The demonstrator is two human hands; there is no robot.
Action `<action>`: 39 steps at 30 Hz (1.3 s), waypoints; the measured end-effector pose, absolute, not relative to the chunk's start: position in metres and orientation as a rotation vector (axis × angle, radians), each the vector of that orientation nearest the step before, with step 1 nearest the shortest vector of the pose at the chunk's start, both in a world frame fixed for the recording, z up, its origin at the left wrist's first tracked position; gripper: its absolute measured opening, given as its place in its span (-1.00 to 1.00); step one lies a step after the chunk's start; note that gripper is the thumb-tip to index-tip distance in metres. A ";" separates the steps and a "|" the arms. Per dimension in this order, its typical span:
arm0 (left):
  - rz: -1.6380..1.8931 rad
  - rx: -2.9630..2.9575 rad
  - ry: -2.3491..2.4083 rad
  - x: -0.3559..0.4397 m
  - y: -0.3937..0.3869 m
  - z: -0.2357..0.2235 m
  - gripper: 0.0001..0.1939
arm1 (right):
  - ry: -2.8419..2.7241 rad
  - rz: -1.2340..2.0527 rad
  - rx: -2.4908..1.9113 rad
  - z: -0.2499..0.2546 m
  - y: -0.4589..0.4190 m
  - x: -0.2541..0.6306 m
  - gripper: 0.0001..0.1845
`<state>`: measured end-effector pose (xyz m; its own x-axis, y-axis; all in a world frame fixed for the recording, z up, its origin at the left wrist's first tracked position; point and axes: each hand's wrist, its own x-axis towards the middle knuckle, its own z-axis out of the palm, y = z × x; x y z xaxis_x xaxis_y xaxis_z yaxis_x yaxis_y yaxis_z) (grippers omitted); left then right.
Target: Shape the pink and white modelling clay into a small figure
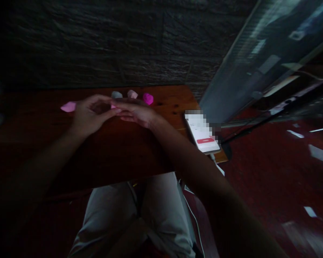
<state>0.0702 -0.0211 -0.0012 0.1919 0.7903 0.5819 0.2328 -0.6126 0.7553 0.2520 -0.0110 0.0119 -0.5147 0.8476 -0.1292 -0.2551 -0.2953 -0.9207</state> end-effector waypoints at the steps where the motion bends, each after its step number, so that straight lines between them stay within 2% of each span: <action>1: 1.428 1.961 0.940 0.071 -0.021 -0.002 -0.71 | -1.192 1.898 -0.812 0.012 -0.010 0.253 -0.69; 4: 1.438 1.989 0.908 0.072 -0.022 -0.003 -0.73 | -1.239 1.909 -0.821 0.010 -0.008 0.256 -0.74; 10: 1.409 2.052 0.958 0.071 -0.021 -0.002 -0.79 | -1.210 1.875 -0.805 0.007 -0.009 0.255 -0.60; 16: 1.417 1.980 0.962 0.066 -0.015 -0.008 -0.76 | -1.177 1.903 -0.839 0.009 -0.009 0.251 -0.67; 24: 1.441 1.903 0.937 0.067 -0.015 -0.008 -0.81 | -1.134 1.904 -0.871 0.008 -0.007 0.248 -0.65; 33: 1.511 1.842 0.968 0.064 -0.012 -0.002 -0.80 | -0.832 2.004 -0.812 0.012 -0.008 0.247 -0.73; 39: 1.521 1.849 0.958 0.068 -0.017 -0.001 -0.81 | -0.647 1.929 -0.702 0.009 0.004 0.259 -0.67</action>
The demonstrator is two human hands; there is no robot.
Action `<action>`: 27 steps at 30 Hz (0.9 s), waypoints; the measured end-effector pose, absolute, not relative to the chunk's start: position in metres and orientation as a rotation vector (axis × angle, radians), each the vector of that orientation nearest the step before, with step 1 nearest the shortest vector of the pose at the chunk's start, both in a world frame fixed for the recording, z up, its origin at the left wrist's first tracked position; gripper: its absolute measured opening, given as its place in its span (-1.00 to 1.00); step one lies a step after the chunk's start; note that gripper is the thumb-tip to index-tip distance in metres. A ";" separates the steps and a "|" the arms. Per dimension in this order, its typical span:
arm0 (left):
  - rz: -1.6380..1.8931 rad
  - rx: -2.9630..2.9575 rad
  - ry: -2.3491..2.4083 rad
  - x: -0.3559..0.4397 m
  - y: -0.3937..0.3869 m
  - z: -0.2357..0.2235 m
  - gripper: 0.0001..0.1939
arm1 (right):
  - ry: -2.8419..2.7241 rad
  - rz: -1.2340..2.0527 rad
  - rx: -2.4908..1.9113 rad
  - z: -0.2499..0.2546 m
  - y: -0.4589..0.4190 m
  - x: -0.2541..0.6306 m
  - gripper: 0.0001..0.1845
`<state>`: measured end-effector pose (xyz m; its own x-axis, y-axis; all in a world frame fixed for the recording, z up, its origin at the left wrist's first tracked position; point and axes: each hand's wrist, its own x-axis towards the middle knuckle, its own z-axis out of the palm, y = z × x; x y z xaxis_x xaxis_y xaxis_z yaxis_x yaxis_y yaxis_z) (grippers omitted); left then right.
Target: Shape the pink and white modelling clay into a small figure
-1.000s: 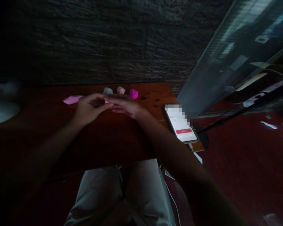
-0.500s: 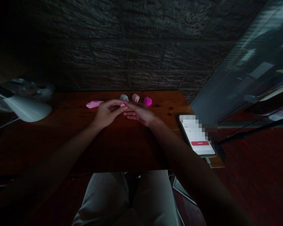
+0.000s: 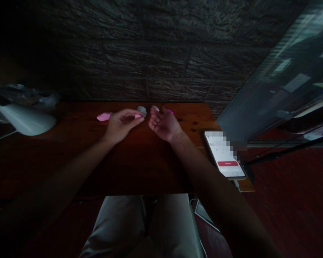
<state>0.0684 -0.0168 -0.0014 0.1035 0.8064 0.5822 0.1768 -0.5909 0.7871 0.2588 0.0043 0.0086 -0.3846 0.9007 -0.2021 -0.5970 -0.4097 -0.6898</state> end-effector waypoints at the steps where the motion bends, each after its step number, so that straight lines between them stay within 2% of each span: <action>1: 1.516 1.860 0.949 0.070 -0.017 -0.002 -0.81 | -0.654 1.920 -0.685 0.007 0.006 0.261 -0.69; 10: 1.494 2.005 0.945 0.077 -0.028 -0.003 -0.80 | -0.870 1.956 -0.853 0.013 -0.009 0.251 -0.84; 15: 1.499 2.016 0.966 0.076 -0.029 -0.001 -0.88 | -0.971 1.991 -0.783 0.013 -0.016 0.243 -0.74; 19: 1.500 2.033 0.953 0.074 -0.026 -0.002 -0.91 | -0.971 1.953 -0.750 0.013 -0.016 0.247 -0.79; 23: 1.492 2.032 0.960 0.074 -0.024 -0.003 -0.88 | -0.975 1.961 -0.767 0.013 -0.016 0.247 -0.83; 27: 1.464 2.075 0.952 0.073 -0.025 -0.003 -0.84 | -1.003 1.922 -0.764 0.013 -0.015 0.246 -0.78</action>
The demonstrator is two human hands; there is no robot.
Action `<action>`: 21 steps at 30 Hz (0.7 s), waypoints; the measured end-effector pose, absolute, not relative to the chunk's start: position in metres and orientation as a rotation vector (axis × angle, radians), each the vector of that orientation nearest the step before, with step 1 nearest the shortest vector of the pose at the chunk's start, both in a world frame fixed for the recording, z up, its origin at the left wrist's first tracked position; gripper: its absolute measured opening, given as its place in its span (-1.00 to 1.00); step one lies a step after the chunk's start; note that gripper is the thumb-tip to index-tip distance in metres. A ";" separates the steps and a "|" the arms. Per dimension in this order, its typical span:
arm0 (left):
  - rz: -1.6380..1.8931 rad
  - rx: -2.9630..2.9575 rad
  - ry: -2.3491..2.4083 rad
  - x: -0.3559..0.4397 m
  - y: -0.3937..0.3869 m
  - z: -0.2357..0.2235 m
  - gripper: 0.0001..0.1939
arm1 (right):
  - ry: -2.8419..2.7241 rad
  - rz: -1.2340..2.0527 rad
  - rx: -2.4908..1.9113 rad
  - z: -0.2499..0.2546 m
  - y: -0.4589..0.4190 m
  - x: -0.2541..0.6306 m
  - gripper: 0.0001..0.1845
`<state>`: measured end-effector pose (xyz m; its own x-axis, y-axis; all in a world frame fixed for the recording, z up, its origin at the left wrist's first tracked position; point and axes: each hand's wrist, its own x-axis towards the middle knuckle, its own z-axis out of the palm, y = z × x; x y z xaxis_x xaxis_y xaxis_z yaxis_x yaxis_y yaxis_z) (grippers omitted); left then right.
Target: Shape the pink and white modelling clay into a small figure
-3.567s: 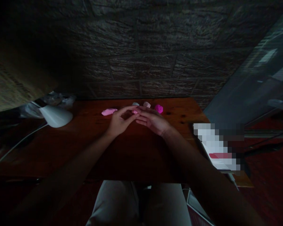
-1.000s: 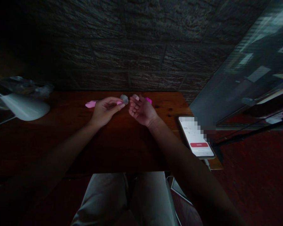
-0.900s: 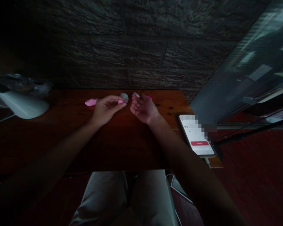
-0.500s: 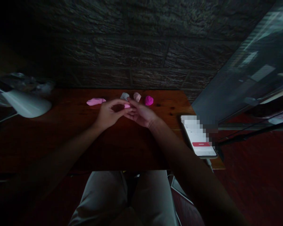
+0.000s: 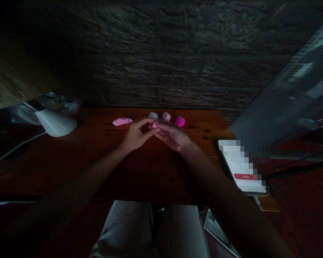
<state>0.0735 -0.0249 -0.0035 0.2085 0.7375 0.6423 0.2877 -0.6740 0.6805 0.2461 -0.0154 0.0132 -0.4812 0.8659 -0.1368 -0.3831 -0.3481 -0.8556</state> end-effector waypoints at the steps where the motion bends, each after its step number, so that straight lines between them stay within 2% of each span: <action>1: 1.465 2.092 0.950 0.073 -0.025 -0.004 -0.84 | -1.015 1.914 -0.759 0.013 -0.015 0.246 -0.76; 7: 1.454 2.160 0.967 0.072 -0.024 -0.004 -0.82 | -1.038 1.871 -0.800 0.013 -0.016 0.246 -0.68; 15: 1.455 2.208 0.966 0.072 -0.026 -0.001 -0.92 | -0.986 1.875 -0.829 0.009 -0.014 0.245 -0.71; 21: 1.471 2.151 0.987 0.071 -0.024 -0.002 -0.87 | -1.045 1.926 -0.770 0.012 -0.014 0.246 -0.72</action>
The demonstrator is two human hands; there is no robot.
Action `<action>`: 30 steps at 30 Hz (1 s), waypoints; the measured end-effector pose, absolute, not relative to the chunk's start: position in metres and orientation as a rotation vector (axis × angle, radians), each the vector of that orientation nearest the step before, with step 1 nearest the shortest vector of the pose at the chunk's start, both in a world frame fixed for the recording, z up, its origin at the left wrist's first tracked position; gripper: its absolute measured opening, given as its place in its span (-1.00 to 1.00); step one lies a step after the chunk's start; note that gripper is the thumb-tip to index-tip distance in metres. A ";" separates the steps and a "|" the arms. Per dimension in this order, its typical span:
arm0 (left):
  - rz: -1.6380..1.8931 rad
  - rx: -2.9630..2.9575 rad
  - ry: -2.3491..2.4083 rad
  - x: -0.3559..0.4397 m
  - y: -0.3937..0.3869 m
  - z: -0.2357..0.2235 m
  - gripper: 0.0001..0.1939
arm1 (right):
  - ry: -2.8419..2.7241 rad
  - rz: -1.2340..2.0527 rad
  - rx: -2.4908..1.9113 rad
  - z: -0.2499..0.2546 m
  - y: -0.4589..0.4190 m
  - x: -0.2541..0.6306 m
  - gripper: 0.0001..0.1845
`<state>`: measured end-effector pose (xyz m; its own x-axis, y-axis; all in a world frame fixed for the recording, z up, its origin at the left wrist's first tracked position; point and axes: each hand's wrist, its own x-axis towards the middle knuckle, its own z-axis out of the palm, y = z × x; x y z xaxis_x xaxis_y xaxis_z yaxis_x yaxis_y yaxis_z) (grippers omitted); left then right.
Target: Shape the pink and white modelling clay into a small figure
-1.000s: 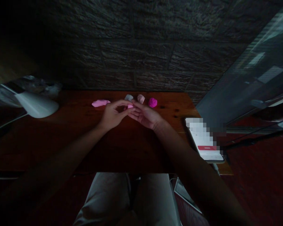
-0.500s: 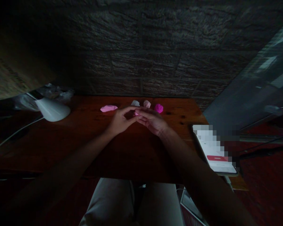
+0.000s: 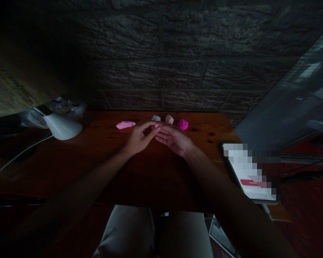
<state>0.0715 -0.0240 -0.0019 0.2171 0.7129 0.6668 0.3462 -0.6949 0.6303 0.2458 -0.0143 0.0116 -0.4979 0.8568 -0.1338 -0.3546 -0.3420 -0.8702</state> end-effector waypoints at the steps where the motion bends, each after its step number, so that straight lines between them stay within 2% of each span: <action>1: 1.473 2.148 0.981 0.071 -0.023 -0.002 -0.86 | -1.034 1.928 -0.772 0.012 -0.014 0.246 -0.72; 11: 1.439 2.140 0.922 0.069 -0.023 0.000 -0.85 | -1.046 1.882 -0.799 0.012 -0.015 0.247 -0.71; 16: 1.503 2.079 0.933 0.069 -0.024 -0.002 -0.68 | -1.055 1.873 -0.851 0.016 -0.018 0.246 -0.66; 23: 1.495 2.056 0.967 0.069 -0.023 -0.004 -0.79 | -1.040 1.883 -0.847 0.017 -0.017 0.246 -0.58; 30: 1.498 2.068 0.949 0.067 -0.022 -0.003 -0.80 | -1.072 1.885 -0.813 0.015 -0.017 0.247 -0.68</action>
<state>0.0673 -0.0224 -0.0031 0.1890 0.7291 0.6577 0.2832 -0.6818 0.6745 0.2467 -0.0167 0.0154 -0.4710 0.8711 -0.1391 -0.3260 -0.3184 -0.8902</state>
